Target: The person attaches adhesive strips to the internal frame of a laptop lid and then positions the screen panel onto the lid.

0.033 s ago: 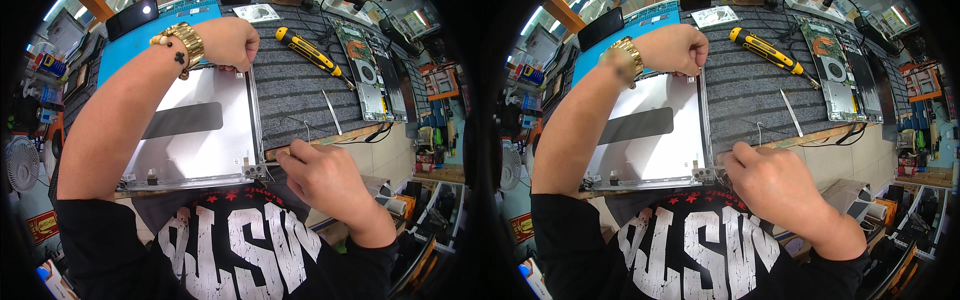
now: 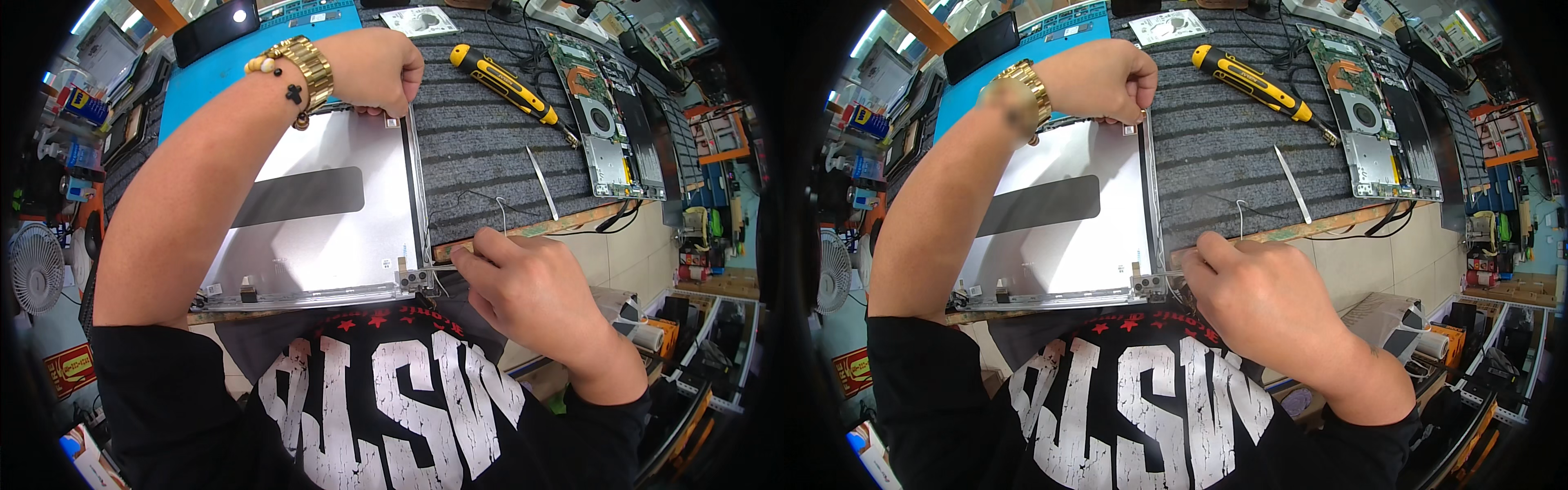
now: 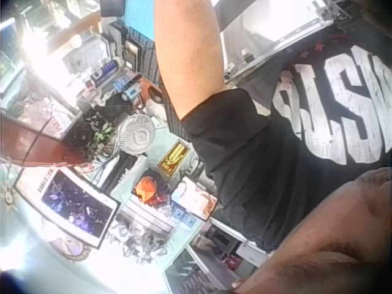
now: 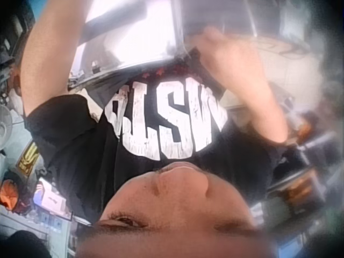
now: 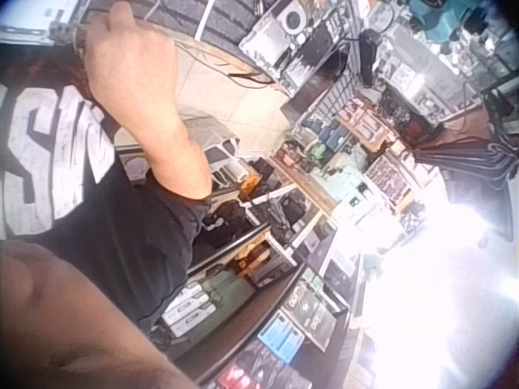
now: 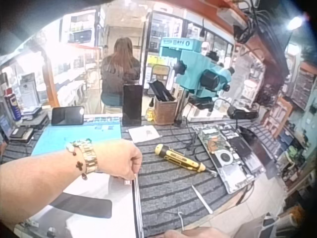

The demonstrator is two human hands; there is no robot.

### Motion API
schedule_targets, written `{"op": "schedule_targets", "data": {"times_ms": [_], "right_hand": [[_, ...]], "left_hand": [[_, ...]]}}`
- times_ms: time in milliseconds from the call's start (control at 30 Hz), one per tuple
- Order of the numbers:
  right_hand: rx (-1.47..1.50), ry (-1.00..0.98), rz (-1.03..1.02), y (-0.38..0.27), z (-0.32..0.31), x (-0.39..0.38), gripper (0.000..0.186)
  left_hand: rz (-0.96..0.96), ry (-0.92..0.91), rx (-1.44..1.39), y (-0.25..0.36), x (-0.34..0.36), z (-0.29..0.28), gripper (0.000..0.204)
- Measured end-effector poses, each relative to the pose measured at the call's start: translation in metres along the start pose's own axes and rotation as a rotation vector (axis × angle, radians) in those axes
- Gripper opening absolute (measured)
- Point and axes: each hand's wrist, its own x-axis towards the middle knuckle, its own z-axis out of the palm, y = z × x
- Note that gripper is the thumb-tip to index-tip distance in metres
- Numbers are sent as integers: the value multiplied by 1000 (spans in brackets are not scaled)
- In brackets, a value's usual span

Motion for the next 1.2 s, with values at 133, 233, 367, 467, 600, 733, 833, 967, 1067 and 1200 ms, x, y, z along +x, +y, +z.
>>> {"op": "schedule_targets", "data": {"times_ms": [133, 233, 367, 467, 600, 733, 833, 967, 1067, 1200], "right_hand": [[1, 3, 1, 0, 1, 0, 20], [14, 7, 2, 0, 1, 0, 21], [7, -3, 8, -1, 0, 1, 21], [3, 0, 8, 0, 2, 1, 22], [6, 8, 0, -2, 0, 1, 23], [8, 8, 13, 0, 1, 0, 22], [9, -3, 7, 1, 1, 0, 21], [10, 11, 10, 0, 2, -1, 19], [12, 15, 14, -1, 1, -1, 19], [17, 4, 17, 0, 1, -1, 19]], "left_hand": [[-16, -31, -26, -1, 4, -1, 14], [-65, -54, -26, 0, 8, -3, 18], [-150, -116, -29, -3, 20, -8, 26], [-210, -184, -66, -3, 30, -13, 30], [-242, -230, -74, -8, 30, -18, 32], [-190, -240, -74, -12, 34, -17, 33], [-194, -241, -140, -13, 29, -19, 23], [-195, -254, -167, -14, 30, -20, 22], [-175, -272, -202, -18, 29, -21, 20], [-187, -240, -254, -23, 24, -21, 16]]}}
